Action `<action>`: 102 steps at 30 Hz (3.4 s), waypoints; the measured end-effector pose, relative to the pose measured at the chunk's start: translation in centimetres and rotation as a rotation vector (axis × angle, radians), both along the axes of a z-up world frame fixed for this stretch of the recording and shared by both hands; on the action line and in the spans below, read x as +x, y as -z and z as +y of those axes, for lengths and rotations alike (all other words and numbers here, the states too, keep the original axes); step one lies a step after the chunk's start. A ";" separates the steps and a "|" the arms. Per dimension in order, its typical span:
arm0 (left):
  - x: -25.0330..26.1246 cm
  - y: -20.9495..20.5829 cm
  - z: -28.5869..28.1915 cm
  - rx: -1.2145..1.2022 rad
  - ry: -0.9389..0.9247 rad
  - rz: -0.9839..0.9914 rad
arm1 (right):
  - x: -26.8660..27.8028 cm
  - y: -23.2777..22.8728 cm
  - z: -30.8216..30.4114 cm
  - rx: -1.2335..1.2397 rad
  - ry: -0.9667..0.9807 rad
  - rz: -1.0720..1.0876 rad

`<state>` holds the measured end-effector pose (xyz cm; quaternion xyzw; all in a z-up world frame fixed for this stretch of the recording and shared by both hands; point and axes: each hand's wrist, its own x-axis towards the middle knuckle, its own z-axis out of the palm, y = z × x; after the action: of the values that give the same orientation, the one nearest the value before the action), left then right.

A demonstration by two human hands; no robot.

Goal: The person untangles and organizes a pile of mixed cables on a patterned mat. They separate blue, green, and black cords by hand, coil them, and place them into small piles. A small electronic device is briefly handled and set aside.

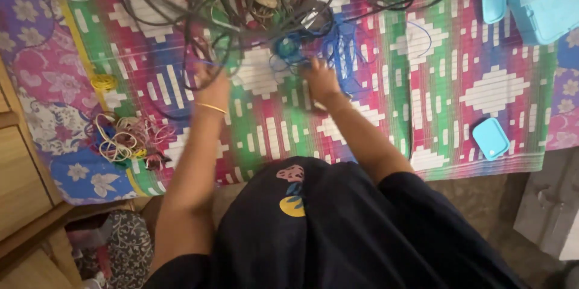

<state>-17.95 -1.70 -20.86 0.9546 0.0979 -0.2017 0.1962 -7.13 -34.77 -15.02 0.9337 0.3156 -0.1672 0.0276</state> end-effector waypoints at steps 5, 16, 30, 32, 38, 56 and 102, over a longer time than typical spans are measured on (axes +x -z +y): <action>6.8 -13.2 3.5 0.597 0.315 -0.129 | 6.8 -0.2 -6.9 -0.147 0.492 -0.018; 4.1 -14.1 -6.7 0.389 0.371 -0.153 | 0.0 -7.9 -3.5 -0.076 0.435 -0.003; 0.1 -9.9 -11.6 0.014 0.290 -0.249 | -1.0 7.7 4.0 0.190 0.044 0.052; -0.5 -8.5 -11.6 -0.072 0.276 -0.309 | -1.8 9.3 3.1 0.000 0.171 0.361; 1.3 -11.3 -11.8 -0.400 0.191 -0.387 | -3.8 3.5 1.0 0.808 0.053 0.523; 6.2 -22.6 -14.3 -1.332 -0.811 -0.107 | 2.0 -13.2 -4.7 1.232 0.595 0.748; 3.7 -37.3 -14.9 -0.892 -0.114 -1.010 | -5.1 -29.7 1.9 1.600 0.938 0.603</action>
<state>-14.26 -16.61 16.43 0.7528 -0.0481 0.2586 0.6034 -12.21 -32.90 14.67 0.6253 -0.0739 -0.1294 -0.7660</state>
